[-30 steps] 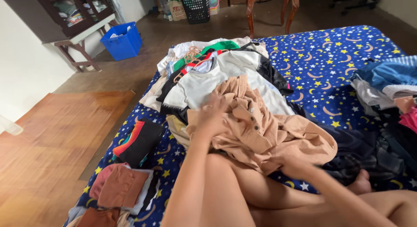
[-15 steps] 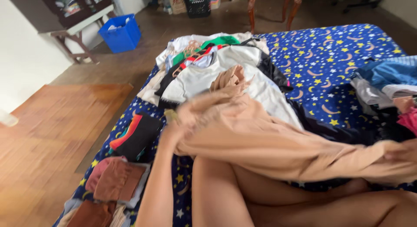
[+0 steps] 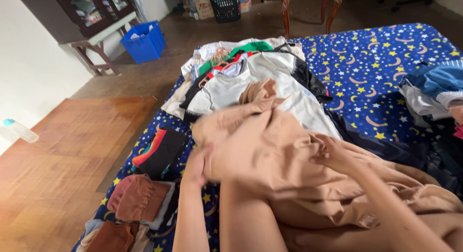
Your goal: The person sits on a bed and folds various clean garments, including shorts and a shirt, by hand. They arrange the folded items into neat stacks on the bed surface.
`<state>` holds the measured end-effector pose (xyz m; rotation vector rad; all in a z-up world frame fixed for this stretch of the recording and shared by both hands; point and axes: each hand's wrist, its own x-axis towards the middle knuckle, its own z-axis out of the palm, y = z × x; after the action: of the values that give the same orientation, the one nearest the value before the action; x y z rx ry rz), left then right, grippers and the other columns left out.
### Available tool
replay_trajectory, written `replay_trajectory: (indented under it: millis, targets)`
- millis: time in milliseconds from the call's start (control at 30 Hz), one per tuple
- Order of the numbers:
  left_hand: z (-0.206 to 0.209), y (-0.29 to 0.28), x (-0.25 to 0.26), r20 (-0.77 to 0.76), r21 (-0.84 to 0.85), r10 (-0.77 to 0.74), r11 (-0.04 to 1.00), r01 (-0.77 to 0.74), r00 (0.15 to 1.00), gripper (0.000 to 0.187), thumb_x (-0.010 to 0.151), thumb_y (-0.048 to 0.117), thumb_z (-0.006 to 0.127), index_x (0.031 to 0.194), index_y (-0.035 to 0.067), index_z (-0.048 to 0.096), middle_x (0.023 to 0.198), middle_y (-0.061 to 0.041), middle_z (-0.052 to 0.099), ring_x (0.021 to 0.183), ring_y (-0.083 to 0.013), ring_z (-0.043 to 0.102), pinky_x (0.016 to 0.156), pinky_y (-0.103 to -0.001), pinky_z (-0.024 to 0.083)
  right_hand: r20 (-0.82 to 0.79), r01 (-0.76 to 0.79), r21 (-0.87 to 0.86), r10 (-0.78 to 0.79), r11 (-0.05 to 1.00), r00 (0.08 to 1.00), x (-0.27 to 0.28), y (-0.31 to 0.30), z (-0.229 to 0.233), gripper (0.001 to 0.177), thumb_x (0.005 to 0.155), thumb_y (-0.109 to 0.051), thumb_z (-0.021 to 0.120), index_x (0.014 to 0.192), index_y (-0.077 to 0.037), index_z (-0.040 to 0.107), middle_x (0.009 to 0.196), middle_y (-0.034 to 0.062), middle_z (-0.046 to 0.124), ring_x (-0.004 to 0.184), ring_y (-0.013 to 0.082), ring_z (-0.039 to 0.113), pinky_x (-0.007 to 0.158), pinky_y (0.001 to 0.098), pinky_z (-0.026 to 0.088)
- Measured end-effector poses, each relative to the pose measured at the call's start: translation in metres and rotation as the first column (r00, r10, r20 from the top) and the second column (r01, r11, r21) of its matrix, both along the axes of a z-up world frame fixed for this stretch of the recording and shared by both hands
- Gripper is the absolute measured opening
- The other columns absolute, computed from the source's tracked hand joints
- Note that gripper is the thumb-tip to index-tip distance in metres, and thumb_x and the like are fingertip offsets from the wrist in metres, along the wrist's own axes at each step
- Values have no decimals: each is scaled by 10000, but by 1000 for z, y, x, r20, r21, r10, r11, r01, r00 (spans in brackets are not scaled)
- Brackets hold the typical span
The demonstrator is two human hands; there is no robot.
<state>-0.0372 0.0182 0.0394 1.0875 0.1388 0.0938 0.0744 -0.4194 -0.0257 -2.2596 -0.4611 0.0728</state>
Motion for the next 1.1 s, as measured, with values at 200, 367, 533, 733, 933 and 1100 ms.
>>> replay_trajectory:
  millis: [200, 367, 533, 733, 933, 1100]
  targets:
    - [-16, 19, -73, -50, 399, -276, 876, 272, 960, 855, 736, 97, 801, 1493, 5, 413, 1449, -85, 563, 1236, -170, 594, 1005, -315, 498, 191, 46, 140, -73, 989, 979, 48, 96, -13, 1031, 640, -127, 921, 1509, -132, 367, 1287, 178, 562, 1090, 336, 606, 854, 453, 532]
    - [-33, 7, -80, -41, 861, -88, 502, 80, 995, 1052, 677, 135, 974, 1474, -73, 321, 1421, -161, 535, 1310, -184, 523, 1061, -279, 413, 50, -115, -3, 115, 993, 992, 51, 174, 2, 774, 710, -153, 838, 1409, -112, 510, 1218, 150, 658, 1068, 276, 648, 891, 415, 538]
    - [-17, -15, -36, 4, 418, 80, 905, -74, 997, 567, 776, 5, 652, 1342, -29, 658, 1200, -161, 734, 1047, -229, 703, 863, -327, 589, -73, -269, -45, 265, 962, 961, 62, 181, 19, 546, 780, -178, 756, 1309, -92, 652, 1149, 122, 753, 1046, 216, 690, 928, 377, 543]
    - [59, -32, 50, 115, 81, -178, 982, 169, 977, 622, 734, 13, 691, 1351, 15, 612, 1165, -107, 735, 1012, -195, 720, 869, -322, 601, -234, -177, 405, 288, 897, 929, 126, 69, 125, 375, 884, -211, 659, 1122, 68, 734, 1163, -31, 632, 983, 165, 709, 761, 382, 646]
    - [157, -70, 61, -5, 502, -585, 700, 508, 811, 730, 740, 105, 776, 1431, 11, 559, 1250, -80, 706, 1109, -172, 680, 932, -304, 576, -277, -54, 643, 298, 764, 914, 91, -21, 263, 381, 1050, -278, 640, 1286, 21, 653, 903, 57, 651, 615, 127, 557, 434, 295, 415]
    - [245, -69, 63, -368, 673, -896, -73, 736, 247, 840, 746, 182, 846, 1497, 7, 515, 1321, -58, 683, 1190, -153, 647, 985, -288, 556, -558, 132, 450, 162, 883, 814, 67, -99, 343, 395, 924, -60, 596, 1287, 93, 564, 1145, 139, 757, 872, 131, 781, 778, 298, 618]
